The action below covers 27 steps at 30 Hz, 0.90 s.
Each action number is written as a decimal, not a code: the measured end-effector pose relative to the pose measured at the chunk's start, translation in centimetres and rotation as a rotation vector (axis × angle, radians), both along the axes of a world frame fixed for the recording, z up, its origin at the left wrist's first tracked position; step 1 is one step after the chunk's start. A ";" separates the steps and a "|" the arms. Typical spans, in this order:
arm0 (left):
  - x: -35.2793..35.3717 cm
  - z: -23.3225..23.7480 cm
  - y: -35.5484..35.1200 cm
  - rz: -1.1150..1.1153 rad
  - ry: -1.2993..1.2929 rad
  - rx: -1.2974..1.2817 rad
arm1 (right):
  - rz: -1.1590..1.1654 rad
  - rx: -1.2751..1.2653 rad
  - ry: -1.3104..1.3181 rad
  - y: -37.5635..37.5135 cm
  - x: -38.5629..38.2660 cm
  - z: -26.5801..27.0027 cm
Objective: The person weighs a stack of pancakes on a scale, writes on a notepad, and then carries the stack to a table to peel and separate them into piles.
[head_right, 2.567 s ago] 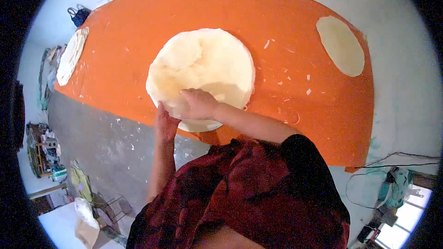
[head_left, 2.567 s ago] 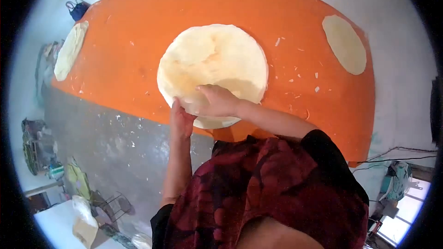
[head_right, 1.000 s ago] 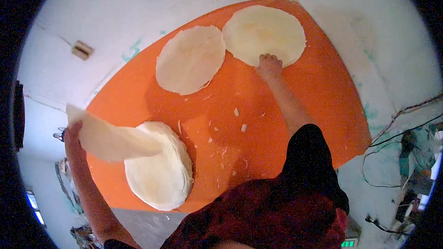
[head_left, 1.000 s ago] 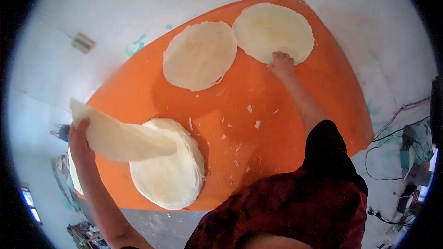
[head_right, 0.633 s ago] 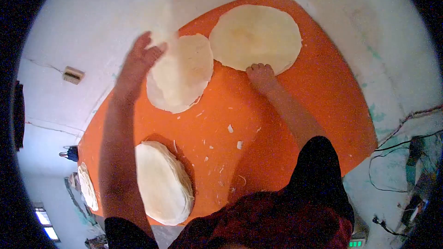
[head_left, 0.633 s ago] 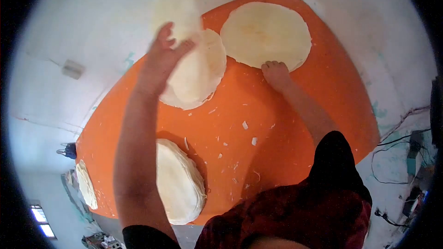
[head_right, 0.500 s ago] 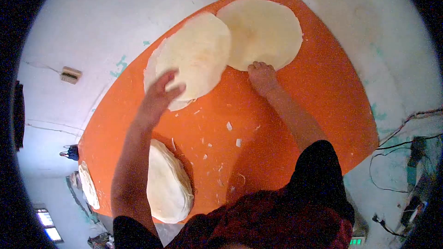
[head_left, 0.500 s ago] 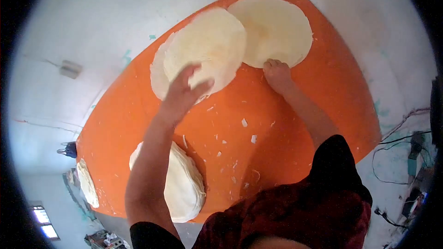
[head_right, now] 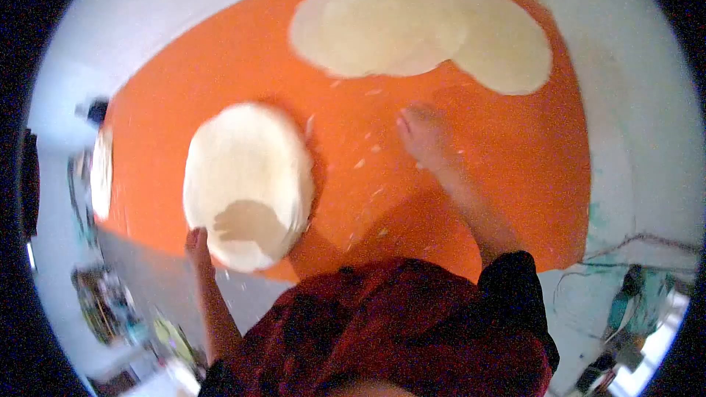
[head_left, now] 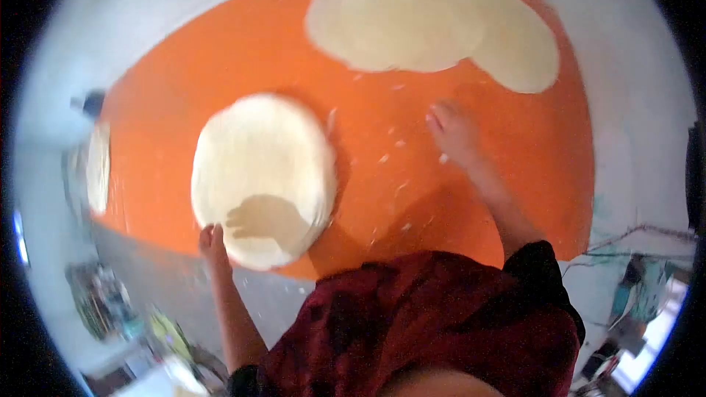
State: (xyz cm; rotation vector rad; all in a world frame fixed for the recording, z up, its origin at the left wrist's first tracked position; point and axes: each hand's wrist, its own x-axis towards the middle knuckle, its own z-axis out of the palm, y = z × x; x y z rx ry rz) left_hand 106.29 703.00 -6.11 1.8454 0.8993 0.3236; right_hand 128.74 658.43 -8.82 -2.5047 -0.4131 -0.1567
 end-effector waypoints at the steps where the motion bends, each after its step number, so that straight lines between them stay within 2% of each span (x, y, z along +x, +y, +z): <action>1: -2.0 -0.4 1.3 0.020 -0.008 0.013 | 0.085 0.005 -0.060 1.8 -0.3 0.8; 3: -5.0 -2.5 3.7 0.112 0.057 0.035 | 0.225 0.023 -0.130 6.6 -2.4 2.0; 5: -5.9 -2.2 3.6 0.205 0.067 -0.153 | 0.325 0.025 -0.156 11.8 -5.3 3.4; 6: -6.1 -2.6 3.5 0.243 0.014 -0.228 | 0.393 -0.012 -0.057 14.9 -7.0 5.0; 7: -6.3 -2.9 3.5 0.278 -0.041 -0.305 | 0.436 0.055 -0.066 17.7 -8.7 4.3; 10: -6.9 -3.7 4.7 0.259 -0.137 -0.530 | 0.623 0.140 -0.042 25.6 -13.8 3.1; 11: -7.0 -3.9 5.2 0.250 -0.159 -0.561 | 0.653 0.040 0.005 28.1 -15.3 3.6; 12: -7.2 -4.1 5.7 0.237 -0.179 -0.590 | 0.699 0.074 0.003 30.3 -16.6 3.3; 15: -7.4 -4.5 7.0 0.251 -0.183 -0.812 | 0.716 -0.061 0.095 36.1 -19.5 3.3; 19: -7.1 -3.2 8.0 0.187 -0.200 -0.895 | 0.665 -0.281 0.138 38.8 -20.9 3.6; 23: -6.8 -2.9 8.9 0.161 -0.204 -1.152 | 0.614 -0.279 0.291 38.8 -20.6 4.4; 25: -6.3 -3.3 9.0 0.107 -0.206 -1.043 | 0.583 -0.284 0.353 38.7 -20.5 5.0; 27: -5.8 -3.2 8.6 0.068 -0.236 -0.969 | 0.533 -0.218 0.240 38.5 -20.8 4.7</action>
